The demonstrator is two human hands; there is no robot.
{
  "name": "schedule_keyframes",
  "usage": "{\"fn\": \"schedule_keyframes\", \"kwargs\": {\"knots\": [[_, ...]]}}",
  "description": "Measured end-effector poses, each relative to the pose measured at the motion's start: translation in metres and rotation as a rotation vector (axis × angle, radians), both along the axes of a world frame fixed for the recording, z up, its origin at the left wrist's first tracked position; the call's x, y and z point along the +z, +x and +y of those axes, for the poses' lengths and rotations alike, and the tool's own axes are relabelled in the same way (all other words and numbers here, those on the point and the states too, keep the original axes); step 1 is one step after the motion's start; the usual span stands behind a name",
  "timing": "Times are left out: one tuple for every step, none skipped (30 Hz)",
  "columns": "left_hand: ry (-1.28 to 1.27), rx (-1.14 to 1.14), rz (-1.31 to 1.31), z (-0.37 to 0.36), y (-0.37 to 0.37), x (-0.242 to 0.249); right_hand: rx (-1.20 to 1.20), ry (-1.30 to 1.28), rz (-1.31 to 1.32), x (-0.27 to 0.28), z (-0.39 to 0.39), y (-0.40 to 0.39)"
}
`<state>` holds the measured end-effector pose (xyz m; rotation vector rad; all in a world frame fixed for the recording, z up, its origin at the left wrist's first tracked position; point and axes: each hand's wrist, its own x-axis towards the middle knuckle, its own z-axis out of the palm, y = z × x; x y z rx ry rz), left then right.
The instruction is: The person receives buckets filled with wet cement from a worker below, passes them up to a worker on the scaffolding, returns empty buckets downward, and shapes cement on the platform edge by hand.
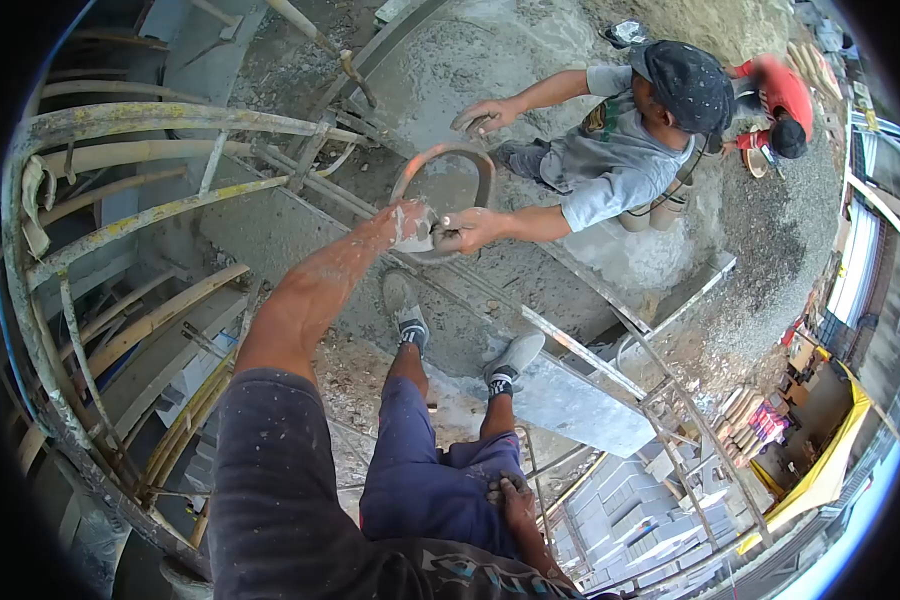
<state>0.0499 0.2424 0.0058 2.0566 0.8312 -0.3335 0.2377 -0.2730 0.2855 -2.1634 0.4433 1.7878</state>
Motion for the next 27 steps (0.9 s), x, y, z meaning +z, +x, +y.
{"fn": "schedule_keyframes", "kwargs": {"knots": [[-0.014, 0.06, 0.016, -0.009, 0.002, 0.013, -0.048, 0.016, -0.015, 0.002, -0.006, 0.002], [-0.03, 0.117, 0.038, -0.017, 0.005, 0.052, -0.115, 0.025, -0.018, -0.002, -0.014, 0.006], [-0.046, 0.175, 0.066, -0.029, 0.004, 0.084, -0.11, 0.028, -0.017, 0.0, -0.016, 0.007], [-0.022, 0.23, 0.036, -0.044, -0.002, 0.097, -0.101, 0.035, -0.013, -0.001, -0.012, 0.009], [0.002, 0.287, 0.008, -0.06, -0.011, 0.109, -0.09, 0.04, -0.009, -0.001, -0.01, 0.012], [0.023, 0.348, -0.016, -0.081, -0.022, 0.123, -0.055, 0.046, 0.009, -0.003, -0.011, 0.013], [0.006, 0.47, -0.022, -0.099, -0.029, 0.151, 0.03, 0.076, 0.015, -0.006, -0.013, 0.015], [-0.005, 0.594, -0.031, -0.116, -0.032, 0.184, 0.116, 0.111, 0.022, -0.009, -0.013, 0.018], [-0.017, 0.722, -0.039, -0.133, -0.038, 0.213, 0.204, 0.145, 0.03, -0.008, -0.017, 0.023], [-0.08, 0.791, -0.004, -0.147, -0.048, 0.231, 0.214, 0.185, 0.029, -0.006, -0.013, 0.03], [-0.141, 0.866, 0.027, -0.162, -0.059, 0.244, 0.227, 0.229, 0.027, -0.004, -0.006, 0.038], [-0.202, 0.946, 0.055, -0.174, -0.063, 0.272, 0.245, 0.273, 0.027, 0.001, 0.003, 0.046], [-0.223, 1.031, -0.004, -0.19, -0.068, 0.304, 0.268, 0.291, 0.054, 0.006, 0.013, 0.055], [-0.234, 1.116, -0.073, -0.197, -0.061, 0.363, 0.296, 0.317, 0.081, 0.011, 0.029, 0.064], [-0.243, 1.211, -0.116, -0.203, -0.059, 0.415, 0.327, 0.351, 0.108, 0.018, 0.053, 0.067], [-0.248, 1.306, -0.165, -0.211, -0.056, 0.467, 0.41, 0.39, 0.195, 0.024, 0.076, 0.064], [-0.249, 1.399, -0.217, -0.218, -0.053, 0.519, 0.502, 0.428, 0.286, 0.033, 0.102, 0.057], [-0.258, 1.511, -0.284, -0.227, -0.051, 0.573, 0.599, 0.465, 0.38, 0.042, 0.121, 0.047], [-0.227, 1.569, -0.376, -0.24, -0.058, 0.615, 0.565, 0.473, 0.515, 0.049, 0.133, 0.037], [-0.194, 1.621, -0.472, -0.253, -0.064, 0.656, 0.539, 0.483, 0.652, 0.053, 0.149, 0.022], [-0.159, 1.664, -0.569, -0.267, -0.07, 0.697, 0.521, 0.488, 0.795, 0.062, 0.169, 0.001], [-0.111, 1.686, -0.688, -0.284, -0.083, 0.731, 0.568, 0.529, 0.972, 0.098, 0.191, -0.015], [-0.063, 1.687, -0.813, -0.3, -0.094, 0.764, 0.55, 0.6, 1.105, 0.12, 0.204, -0.032], [0.006, 1.7, -0.882, -0.311, -0.095, 0.804, 0.524, 0.657, 1.235, 0.138, 0.21, -0.047], [0.061, 1.701, -0.949, -0.321, -0.092, 0.844, 0.486, 0.706, 1.359, 0.159, 0.215, -0.059], [0.14, 1.621, -0.986, -0.329, -0.097, 0.874, 0.496, 0.765, 1.415, 0.203, 0.224, -0.068], [0.118, 1.578, -1.06, -0.334, -0.101, 0.903, 0.576, 0.816, 1.428, 0.225, 0.231, -0.074]]}}
